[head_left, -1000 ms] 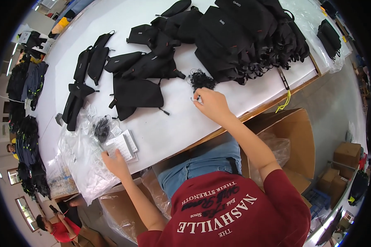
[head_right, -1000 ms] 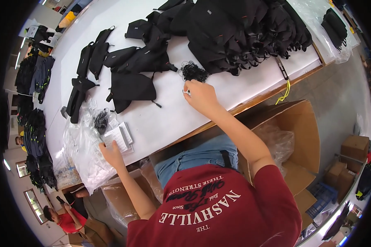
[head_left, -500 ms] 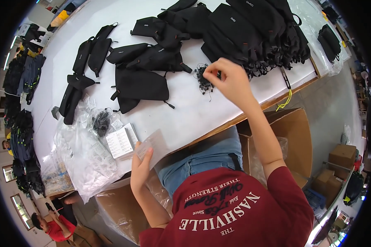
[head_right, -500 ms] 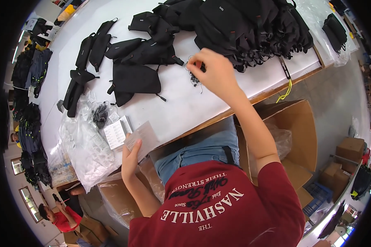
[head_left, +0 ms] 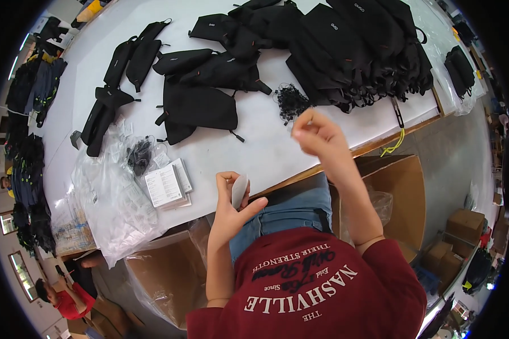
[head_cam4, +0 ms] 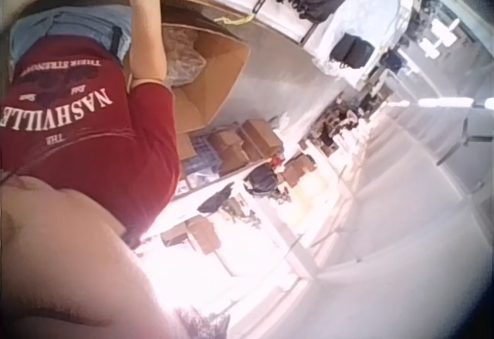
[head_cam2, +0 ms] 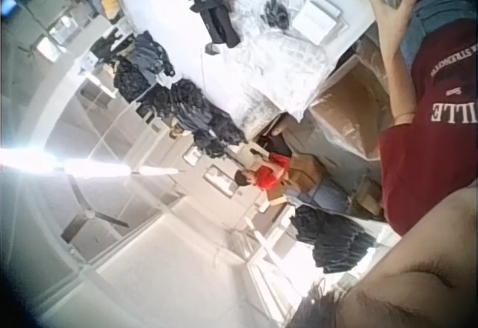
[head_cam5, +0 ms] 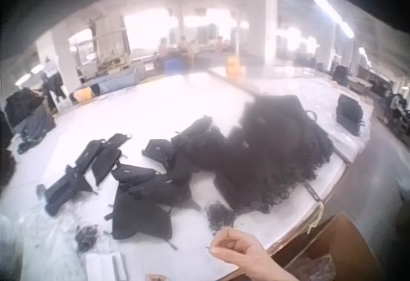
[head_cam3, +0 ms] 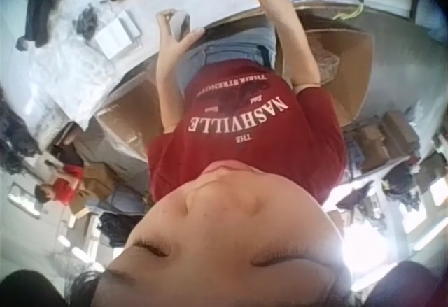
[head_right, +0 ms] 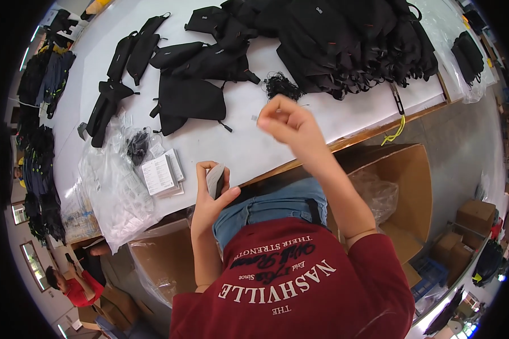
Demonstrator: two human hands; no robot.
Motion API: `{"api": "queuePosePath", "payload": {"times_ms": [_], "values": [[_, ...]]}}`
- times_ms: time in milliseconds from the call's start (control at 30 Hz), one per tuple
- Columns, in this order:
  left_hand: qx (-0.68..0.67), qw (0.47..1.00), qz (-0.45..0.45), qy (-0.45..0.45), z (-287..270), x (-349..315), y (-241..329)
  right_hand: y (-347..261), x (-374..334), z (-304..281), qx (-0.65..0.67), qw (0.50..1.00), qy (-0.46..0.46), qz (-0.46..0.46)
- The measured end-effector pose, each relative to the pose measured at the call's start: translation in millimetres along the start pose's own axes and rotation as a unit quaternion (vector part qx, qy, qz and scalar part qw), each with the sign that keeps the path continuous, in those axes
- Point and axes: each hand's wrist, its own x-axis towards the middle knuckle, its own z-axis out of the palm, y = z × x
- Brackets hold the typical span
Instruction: Packing small black zippered bags with instructional sheets and small components.
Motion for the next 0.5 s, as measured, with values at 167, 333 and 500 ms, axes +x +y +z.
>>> {"api": "queuePosePath", "payload": {"times_ms": [167, 333, 500], "values": [[-0.072, 0.992, 0.080, 0.071, 17, 5, -4, 22, -39, 27, -0.141, 0.990, -0.031, -0.005], [-0.013, 0.988, 0.101, 0.120, 22, 0, 0, 29, -46, 40, -0.284, 0.954, -0.013, -0.098], [0.150, 0.958, 0.182, 0.166, 24, 1, 3, 30, -48, 43, -0.310, 0.940, 0.018, -0.140]]}}
